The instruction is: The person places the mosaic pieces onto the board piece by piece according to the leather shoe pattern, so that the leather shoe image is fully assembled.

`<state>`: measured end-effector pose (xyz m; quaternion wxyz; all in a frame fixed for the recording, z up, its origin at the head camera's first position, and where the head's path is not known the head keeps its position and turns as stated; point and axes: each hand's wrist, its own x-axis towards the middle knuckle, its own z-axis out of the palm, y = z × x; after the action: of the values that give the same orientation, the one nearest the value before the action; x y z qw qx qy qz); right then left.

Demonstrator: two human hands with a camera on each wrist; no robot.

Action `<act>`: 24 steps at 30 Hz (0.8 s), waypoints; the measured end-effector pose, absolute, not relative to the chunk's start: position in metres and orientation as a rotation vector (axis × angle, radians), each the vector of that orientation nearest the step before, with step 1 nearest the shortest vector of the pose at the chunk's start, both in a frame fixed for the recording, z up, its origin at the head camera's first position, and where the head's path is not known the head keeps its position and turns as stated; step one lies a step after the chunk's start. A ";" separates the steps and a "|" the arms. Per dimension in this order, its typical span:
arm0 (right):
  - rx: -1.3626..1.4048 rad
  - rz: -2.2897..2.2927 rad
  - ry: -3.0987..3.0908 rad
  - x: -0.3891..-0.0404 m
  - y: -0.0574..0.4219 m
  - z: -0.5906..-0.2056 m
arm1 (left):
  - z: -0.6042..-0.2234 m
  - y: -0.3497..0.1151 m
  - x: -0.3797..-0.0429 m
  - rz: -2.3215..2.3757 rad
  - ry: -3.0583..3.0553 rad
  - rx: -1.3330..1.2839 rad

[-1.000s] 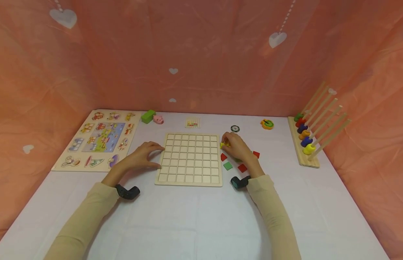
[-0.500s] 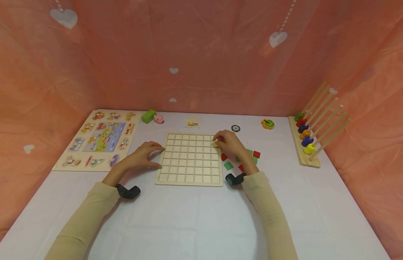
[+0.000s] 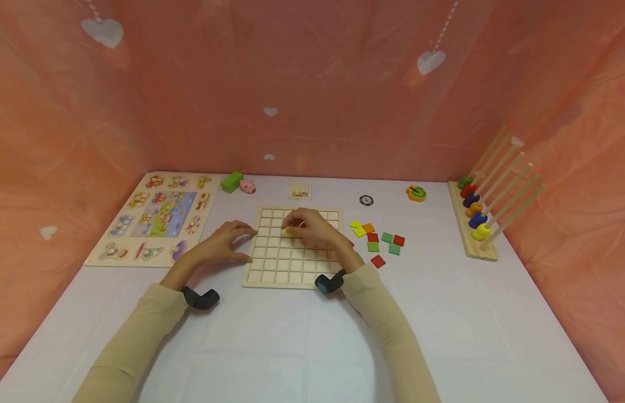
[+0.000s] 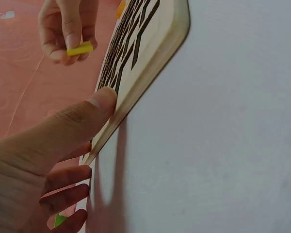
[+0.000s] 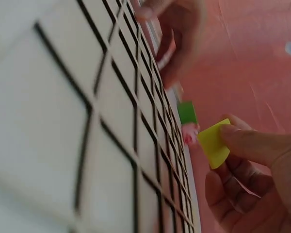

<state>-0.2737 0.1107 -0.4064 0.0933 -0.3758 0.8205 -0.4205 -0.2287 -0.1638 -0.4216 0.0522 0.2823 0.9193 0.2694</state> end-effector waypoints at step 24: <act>-1.246 -1.192 2.556 -0.269 0.077 -0.436 | -0.425 -0.166 -0.230 0.836 2.779 0.838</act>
<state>-0.2692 0.0768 -0.4358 0.0291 -0.4041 0.8286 -0.3864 -0.2299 -0.1662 -0.4251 0.0605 0.2769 0.9184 0.2761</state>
